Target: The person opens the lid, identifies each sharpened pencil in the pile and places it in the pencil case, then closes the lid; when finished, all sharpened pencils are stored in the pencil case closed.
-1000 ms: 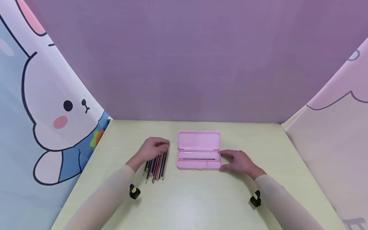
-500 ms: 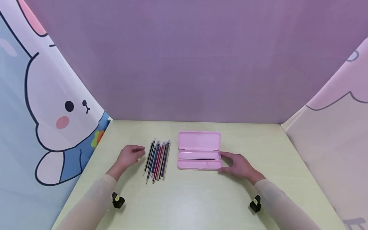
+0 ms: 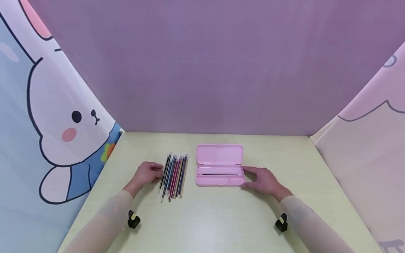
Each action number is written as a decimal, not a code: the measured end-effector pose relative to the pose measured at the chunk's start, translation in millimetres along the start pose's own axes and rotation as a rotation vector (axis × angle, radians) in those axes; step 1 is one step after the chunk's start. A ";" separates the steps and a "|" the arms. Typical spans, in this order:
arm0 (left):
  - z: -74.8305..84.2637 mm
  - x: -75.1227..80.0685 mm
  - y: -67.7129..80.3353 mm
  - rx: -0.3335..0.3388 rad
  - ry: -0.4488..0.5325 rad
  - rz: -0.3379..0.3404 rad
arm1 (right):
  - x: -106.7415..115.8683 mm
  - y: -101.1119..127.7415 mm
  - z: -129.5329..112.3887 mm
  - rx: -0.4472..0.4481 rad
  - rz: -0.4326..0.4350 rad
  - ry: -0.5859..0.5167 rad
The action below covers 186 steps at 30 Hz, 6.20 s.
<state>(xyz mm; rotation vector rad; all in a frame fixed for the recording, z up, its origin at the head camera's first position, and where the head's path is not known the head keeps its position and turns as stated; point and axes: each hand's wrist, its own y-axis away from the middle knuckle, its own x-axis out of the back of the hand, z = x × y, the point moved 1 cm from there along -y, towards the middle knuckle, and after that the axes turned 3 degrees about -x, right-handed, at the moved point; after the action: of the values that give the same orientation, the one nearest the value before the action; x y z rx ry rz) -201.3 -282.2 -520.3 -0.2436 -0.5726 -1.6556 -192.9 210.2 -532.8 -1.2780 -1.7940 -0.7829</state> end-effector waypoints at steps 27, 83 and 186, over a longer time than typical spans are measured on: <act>1.8 -2.0 -10.2 -0.007 -0.173 0.029 | 2.3 -2.7 0.8 -0.004 -0.010 -0.005; 117.9 -59.7 -49.2 -0.400 -0.359 -0.192 | 3.2 -7.7 -0.5 -0.038 -0.035 -0.007; 74.0 -34.6 -36.1 -0.254 0.075 -0.218 | 1.2 -5.3 -4.9 -0.059 -0.034 0.018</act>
<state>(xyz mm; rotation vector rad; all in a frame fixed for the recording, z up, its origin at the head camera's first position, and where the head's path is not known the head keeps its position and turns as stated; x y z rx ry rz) -242.4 -212.9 -481.7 -0.3107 -0.3394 -1.9429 -196.9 205.1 -529.5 -1.2774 -1.7943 -0.8689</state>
